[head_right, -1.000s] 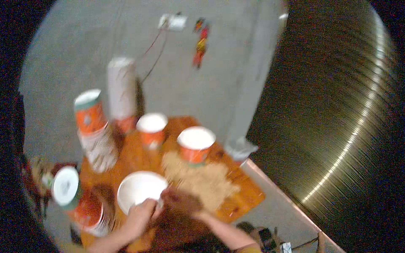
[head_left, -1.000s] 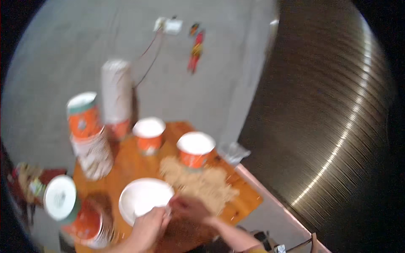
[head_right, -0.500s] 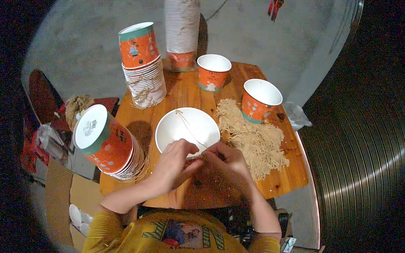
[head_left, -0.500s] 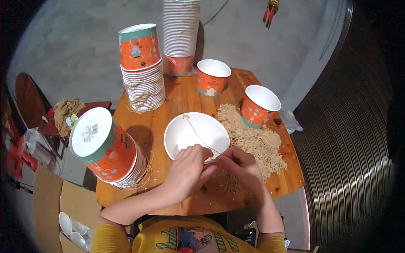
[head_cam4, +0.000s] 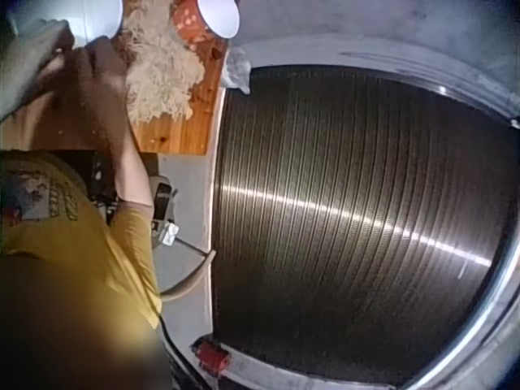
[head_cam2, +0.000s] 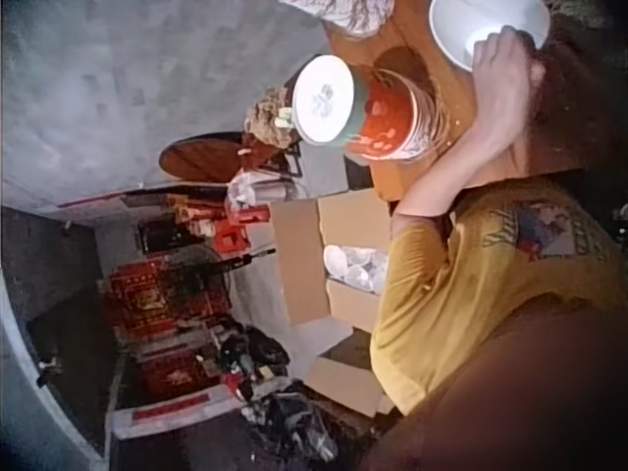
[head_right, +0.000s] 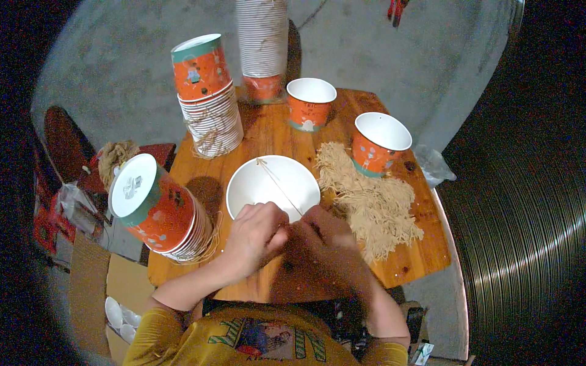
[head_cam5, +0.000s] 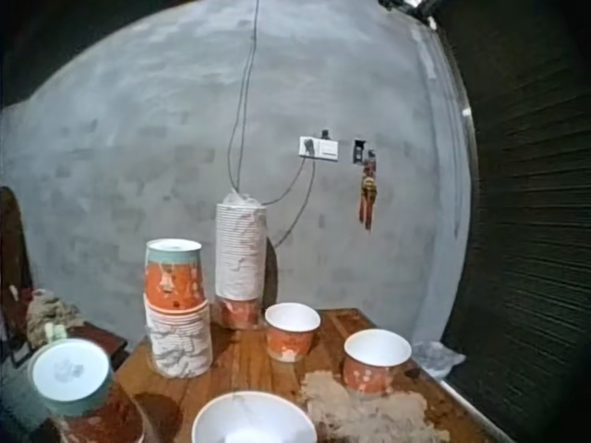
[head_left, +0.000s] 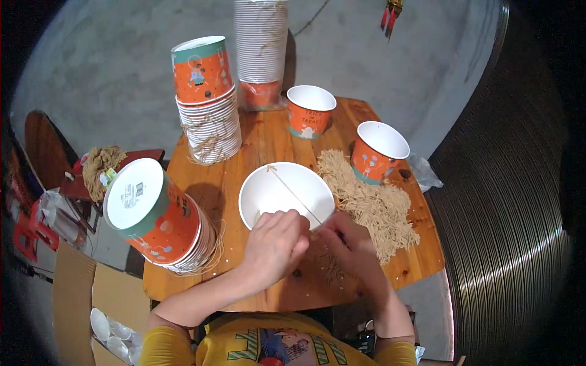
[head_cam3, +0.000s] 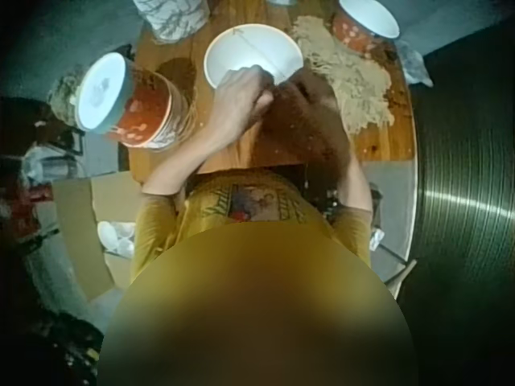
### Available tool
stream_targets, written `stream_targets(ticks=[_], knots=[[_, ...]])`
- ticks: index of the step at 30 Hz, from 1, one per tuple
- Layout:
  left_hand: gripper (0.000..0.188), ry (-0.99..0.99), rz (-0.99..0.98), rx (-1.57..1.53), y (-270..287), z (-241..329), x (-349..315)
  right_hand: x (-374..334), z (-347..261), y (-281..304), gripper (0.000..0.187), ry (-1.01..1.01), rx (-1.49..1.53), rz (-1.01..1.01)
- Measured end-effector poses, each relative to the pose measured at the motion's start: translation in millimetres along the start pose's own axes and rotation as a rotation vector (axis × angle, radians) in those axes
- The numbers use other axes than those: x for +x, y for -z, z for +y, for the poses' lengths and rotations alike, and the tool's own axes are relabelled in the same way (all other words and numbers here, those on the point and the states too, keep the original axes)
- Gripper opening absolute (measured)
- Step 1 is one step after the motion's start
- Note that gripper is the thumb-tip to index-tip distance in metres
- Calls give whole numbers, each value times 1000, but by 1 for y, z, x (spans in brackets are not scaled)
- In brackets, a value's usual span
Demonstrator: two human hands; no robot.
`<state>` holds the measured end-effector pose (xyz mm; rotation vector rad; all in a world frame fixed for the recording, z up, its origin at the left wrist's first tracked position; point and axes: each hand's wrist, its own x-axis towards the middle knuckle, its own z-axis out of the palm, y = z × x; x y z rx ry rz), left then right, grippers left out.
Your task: Tying rubber bands onto paper bowls for assembly or packaging.
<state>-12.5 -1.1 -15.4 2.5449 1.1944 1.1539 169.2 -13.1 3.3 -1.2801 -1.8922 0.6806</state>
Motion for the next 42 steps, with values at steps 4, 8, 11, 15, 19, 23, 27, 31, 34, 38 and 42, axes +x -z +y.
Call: stream_targets(ticks=[4,8,11,15,19,23,27,31,34,38,42], knots=[[14,12,16,-51,-2,-9,-3,5,1,8,5,1,61,-105],[15,28,72,-94,0,-10,1,17,12,23,11,394,-176,-111],[15,57,51,-96,6,-7,1,30,15,19,14,520,-148,-72],[12,98,111,-84,4,-5,-5,28,14,7,19,526,-184,-51],[13,133,96,-89,-4,-3,-13,20,11,2,16,596,-257,37],[17,114,31,-31,-5,-1,-21,10,15,0,22,495,-259,168],[15,39,100,12,-4,-11,-28,16,3,3,21,584,-218,313],[12,-68,127,-6,7,-19,-19,18,31,13,26,303,100,143],[9,-125,139,-9,33,-19,-6,19,52,15,22,334,36,-69],[12,-92,56,-94,65,-11,16,10,70,12,29,212,-36,-209],[27,367,-156,-567,106,-5,46,39,45,24,16,-63,752,-166]])
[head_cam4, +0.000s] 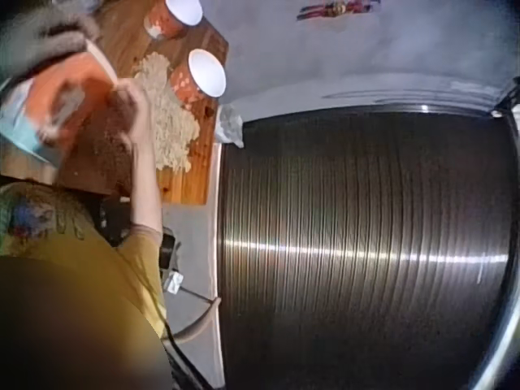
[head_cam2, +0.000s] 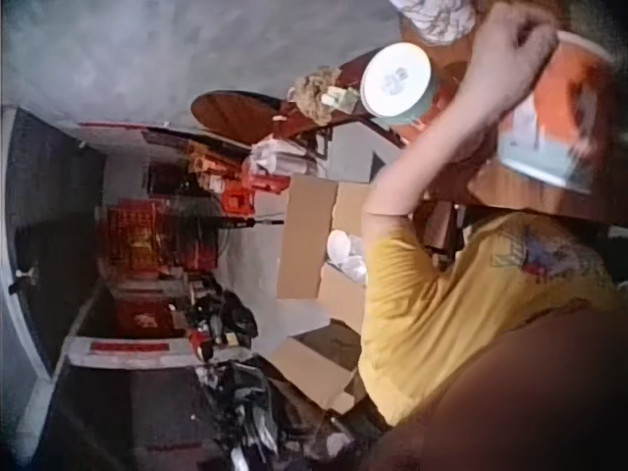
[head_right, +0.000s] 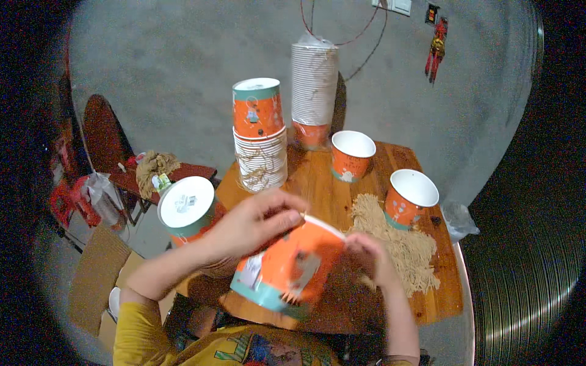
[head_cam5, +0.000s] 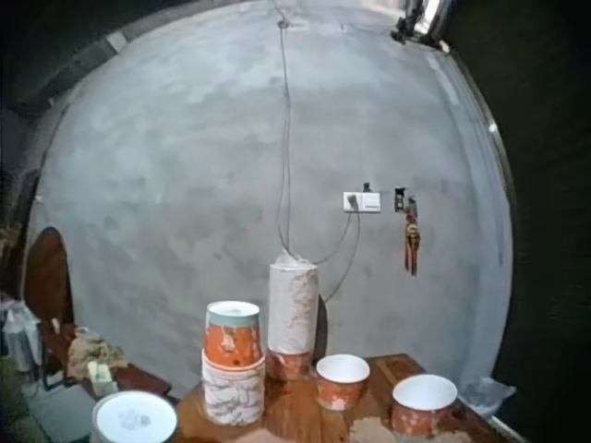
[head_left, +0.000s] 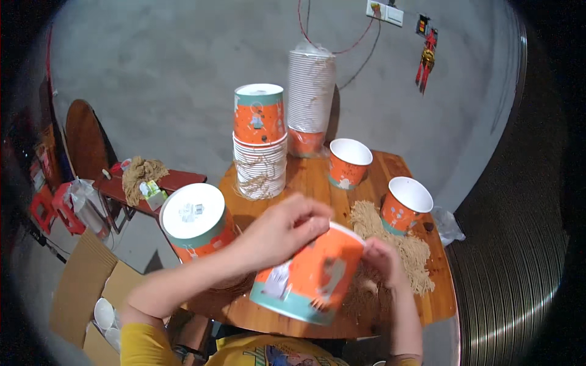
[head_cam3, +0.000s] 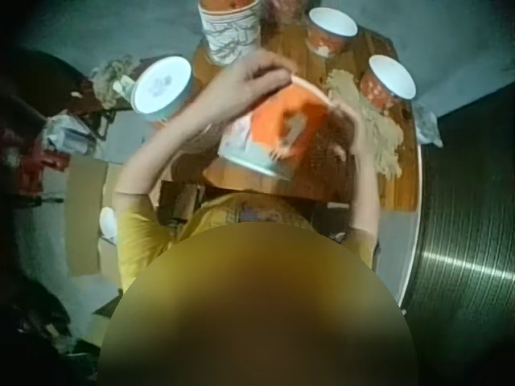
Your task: Tying rubber bands onto paper bowls for assembly or packaging.
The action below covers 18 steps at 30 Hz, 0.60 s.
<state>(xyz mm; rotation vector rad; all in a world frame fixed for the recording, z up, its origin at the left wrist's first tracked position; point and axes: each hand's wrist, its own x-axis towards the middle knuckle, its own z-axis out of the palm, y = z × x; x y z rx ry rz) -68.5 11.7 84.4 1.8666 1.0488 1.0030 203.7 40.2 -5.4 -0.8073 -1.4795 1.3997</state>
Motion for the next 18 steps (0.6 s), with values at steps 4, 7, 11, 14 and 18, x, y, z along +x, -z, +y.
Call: stream_targets(ticks=[4,7,11,14,18], knots=[[49,-134,-52,-141,64,23,21,74,-30,-19,15,-33,340,5],[82,-278,-97,-279,106,28,38,118,-68,-68,26,-23,366,293],[117,-427,-6,-270,141,16,79,224,-22,7,18,-149,721,-450],[123,-488,141,-50,185,3,96,259,-54,-53,20,-173,781,-257],[121,-518,261,1,226,-5,111,299,-76,-89,25,-68,777,-260]])
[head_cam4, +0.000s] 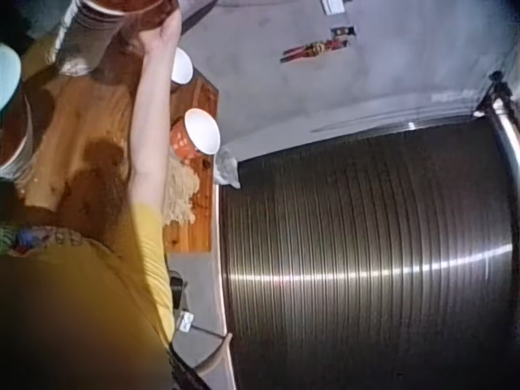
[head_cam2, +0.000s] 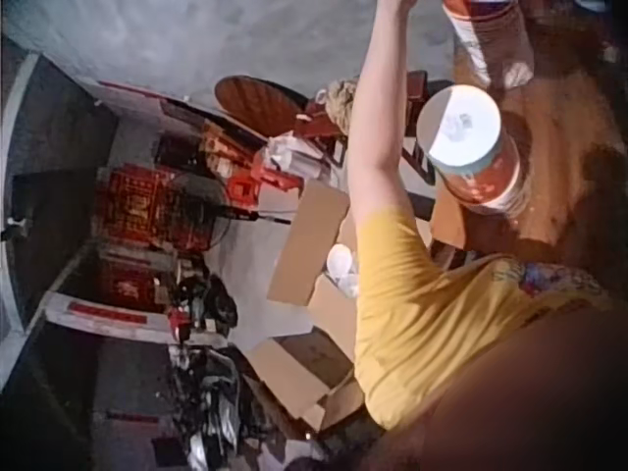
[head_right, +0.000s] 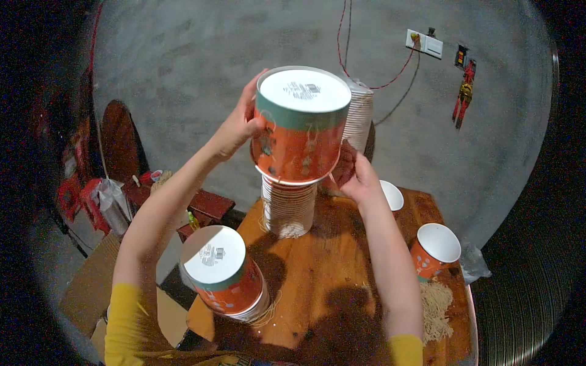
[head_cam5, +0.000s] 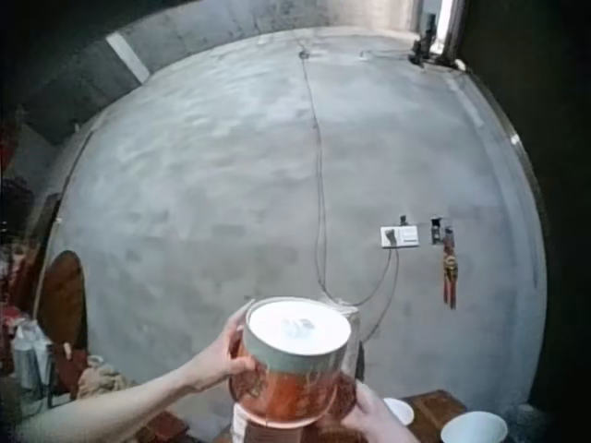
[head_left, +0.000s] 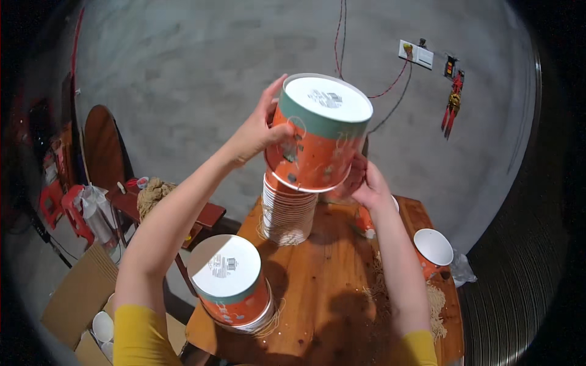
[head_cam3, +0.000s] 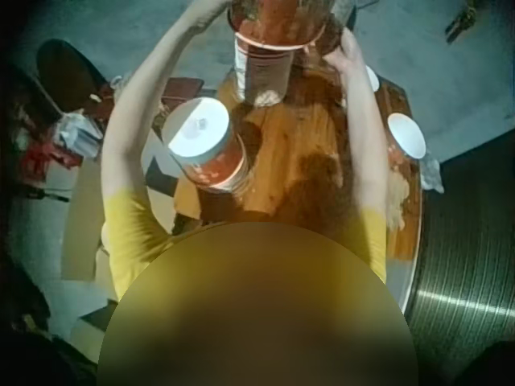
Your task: Tying rubber bands onto paper bowls for assembly or packaging.
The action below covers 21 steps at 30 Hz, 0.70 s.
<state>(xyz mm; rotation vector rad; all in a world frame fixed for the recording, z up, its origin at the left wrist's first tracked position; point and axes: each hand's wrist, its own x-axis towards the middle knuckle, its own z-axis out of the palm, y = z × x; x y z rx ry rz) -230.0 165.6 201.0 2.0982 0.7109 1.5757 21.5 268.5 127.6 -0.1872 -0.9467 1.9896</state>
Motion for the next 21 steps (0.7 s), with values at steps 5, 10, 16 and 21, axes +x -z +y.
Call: stream_targets(ticks=[5,10,16,21], knots=[[107,34,78,8,10,-35,22,35,-19,8,26,214,25,-95],[104,74,117,-73,7,-60,31,56,-23,19,32,282,-85,-87],[102,68,249,80,22,-109,32,70,3,39,38,329,-577,41],[97,245,157,-29,15,-130,17,80,31,48,69,326,-812,-13]])
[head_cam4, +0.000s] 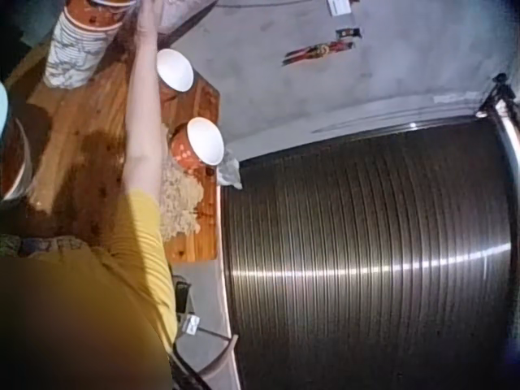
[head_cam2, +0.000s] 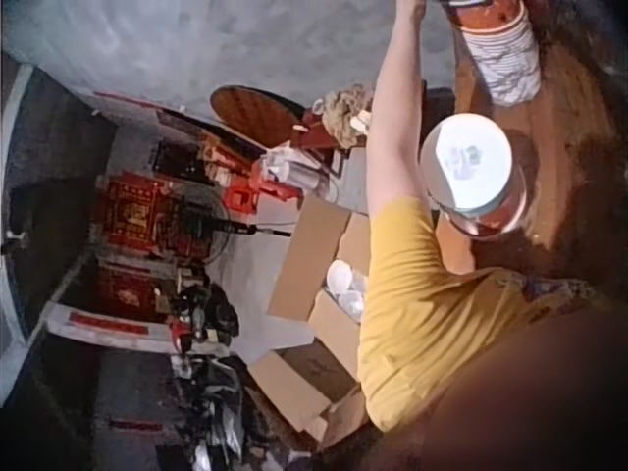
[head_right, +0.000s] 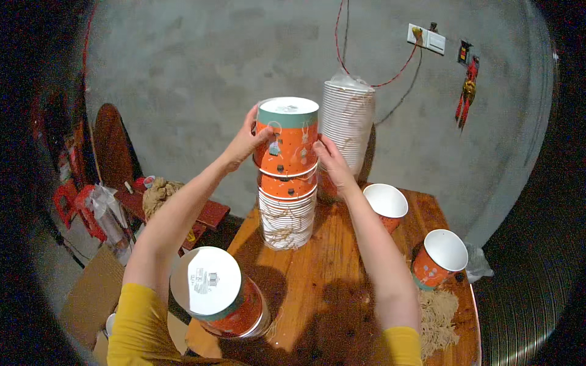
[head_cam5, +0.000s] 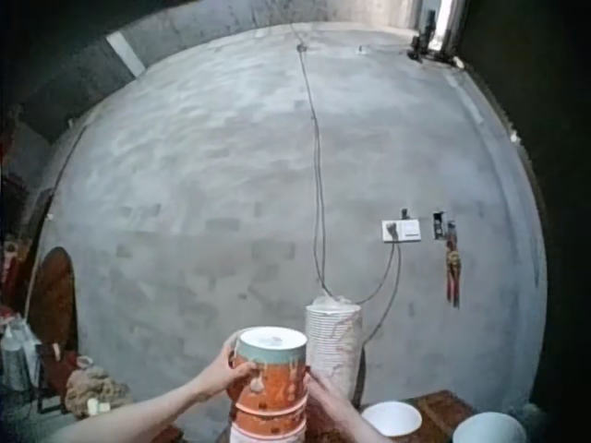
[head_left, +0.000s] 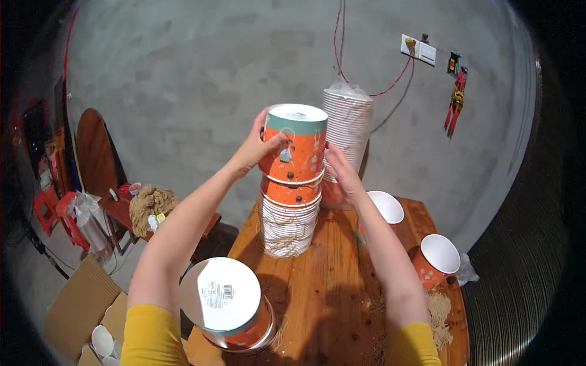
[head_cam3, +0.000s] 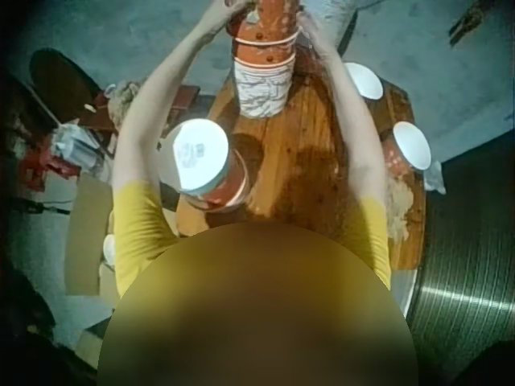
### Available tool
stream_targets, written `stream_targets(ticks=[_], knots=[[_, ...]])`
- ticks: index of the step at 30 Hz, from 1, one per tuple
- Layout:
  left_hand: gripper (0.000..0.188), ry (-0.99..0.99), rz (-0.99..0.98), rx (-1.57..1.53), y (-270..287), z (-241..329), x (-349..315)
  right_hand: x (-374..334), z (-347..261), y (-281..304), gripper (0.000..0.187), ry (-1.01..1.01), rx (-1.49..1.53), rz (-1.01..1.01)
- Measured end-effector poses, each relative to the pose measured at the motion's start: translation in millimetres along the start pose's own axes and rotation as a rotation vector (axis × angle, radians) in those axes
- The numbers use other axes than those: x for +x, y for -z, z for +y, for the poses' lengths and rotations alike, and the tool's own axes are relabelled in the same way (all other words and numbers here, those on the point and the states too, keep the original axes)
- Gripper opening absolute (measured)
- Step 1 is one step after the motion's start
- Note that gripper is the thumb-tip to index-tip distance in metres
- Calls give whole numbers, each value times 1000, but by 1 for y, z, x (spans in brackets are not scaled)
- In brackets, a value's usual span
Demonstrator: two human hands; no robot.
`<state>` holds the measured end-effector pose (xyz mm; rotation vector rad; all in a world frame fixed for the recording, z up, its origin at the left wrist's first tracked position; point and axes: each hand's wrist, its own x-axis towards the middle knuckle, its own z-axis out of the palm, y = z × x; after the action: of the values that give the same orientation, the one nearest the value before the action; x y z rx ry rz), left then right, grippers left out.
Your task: Tying rubber bands onto paper bowls for assembly or packaging.
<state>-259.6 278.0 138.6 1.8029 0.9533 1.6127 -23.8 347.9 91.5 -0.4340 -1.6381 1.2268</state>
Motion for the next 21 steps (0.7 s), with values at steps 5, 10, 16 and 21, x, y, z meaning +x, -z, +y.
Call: stream_targets(ticks=[5,10,16,21], knots=[[97,35,-8,83,-5,-23,-15,-4,38,-1,73,48,-132,-62],[100,16,-8,51,-11,-35,-26,-16,54,-4,75,61,-98,-25],[98,-29,10,147,-6,-45,-33,-24,51,-14,80,-25,-79,-1],[86,160,-140,275,31,-39,-62,-78,-4,-30,56,150,-1043,178]])
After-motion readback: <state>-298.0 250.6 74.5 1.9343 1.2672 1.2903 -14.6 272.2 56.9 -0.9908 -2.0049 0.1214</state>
